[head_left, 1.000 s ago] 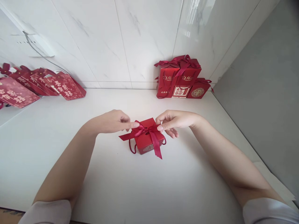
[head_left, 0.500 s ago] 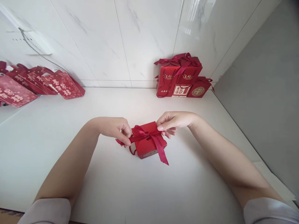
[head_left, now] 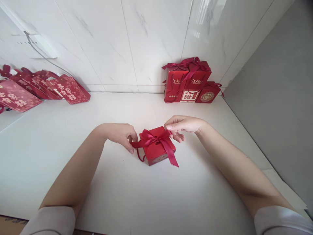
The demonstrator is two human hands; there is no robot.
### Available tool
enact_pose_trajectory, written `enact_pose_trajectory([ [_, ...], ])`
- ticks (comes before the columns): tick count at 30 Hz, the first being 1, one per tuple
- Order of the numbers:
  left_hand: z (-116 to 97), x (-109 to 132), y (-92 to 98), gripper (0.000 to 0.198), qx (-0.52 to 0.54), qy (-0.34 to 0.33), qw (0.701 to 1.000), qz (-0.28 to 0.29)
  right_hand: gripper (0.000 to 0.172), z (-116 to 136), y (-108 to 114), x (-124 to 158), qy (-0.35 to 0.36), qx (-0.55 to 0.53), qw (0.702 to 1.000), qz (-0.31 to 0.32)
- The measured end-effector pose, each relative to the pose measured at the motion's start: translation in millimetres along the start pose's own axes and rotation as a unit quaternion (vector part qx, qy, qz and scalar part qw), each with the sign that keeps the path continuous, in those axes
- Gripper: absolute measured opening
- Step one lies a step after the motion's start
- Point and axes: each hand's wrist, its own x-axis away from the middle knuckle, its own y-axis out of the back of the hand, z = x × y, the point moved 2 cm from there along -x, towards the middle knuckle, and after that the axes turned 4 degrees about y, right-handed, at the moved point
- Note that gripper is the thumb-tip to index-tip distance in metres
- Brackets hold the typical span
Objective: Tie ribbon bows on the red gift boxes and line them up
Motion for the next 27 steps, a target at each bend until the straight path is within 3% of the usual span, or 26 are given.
enact_pose_trajectory([
  [3,1,9,2.8,0.064,-0.002,0.034,0.996,-0.077,0.049,-3,2,-1,0.023,-0.025,0.999,-0.03],
  [8,-21,30,-9.1,0.091,0.017,0.044,0.979,-0.197,0.044,-7,3,-5,0.033,-0.042,0.997,-0.052],
  [12,-47,31,-28.6,0.128,0.025,0.023,0.976,-0.213,0.045,-7,4,-6,0.046,-0.043,0.995,-0.073],
  [15,-54,24,-33.5,0.137,0.072,-0.014,0.975,-0.21,0.045,-7,6,-8,0.064,-0.057,0.991,-0.105],
  [17,-50,16,-30.3,0.136,0.122,-0.042,0.969,-0.209,0.043,-8,10,-10,0.091,-0.068,0.979,-0.167],
  [19,-39,2,-24.2,0.134,0.176,-0.077,0.956,-0.222,0.042,-12,18,-12,0.135,-0.076,0.95,-0.269],
  [22,-14,-30,-16.7,0.133,0.23,-0.135,0.918,-0.296,0.041,-25,33,-14,0.174,-0.092,0.899,-0.392],
  [24,2,-55,-17.0,0.134,0.263,-0.176,0.882,-0.348,0.038,-38,41,-15,0.18,-0.097,0.888,-0.411],
  [27,19,-87,-26.3,0.133,0.31,-0.214,0.849,-0.371,0.035,-55,49,-17,0.189,-0.097,0.886,-0.412],
])
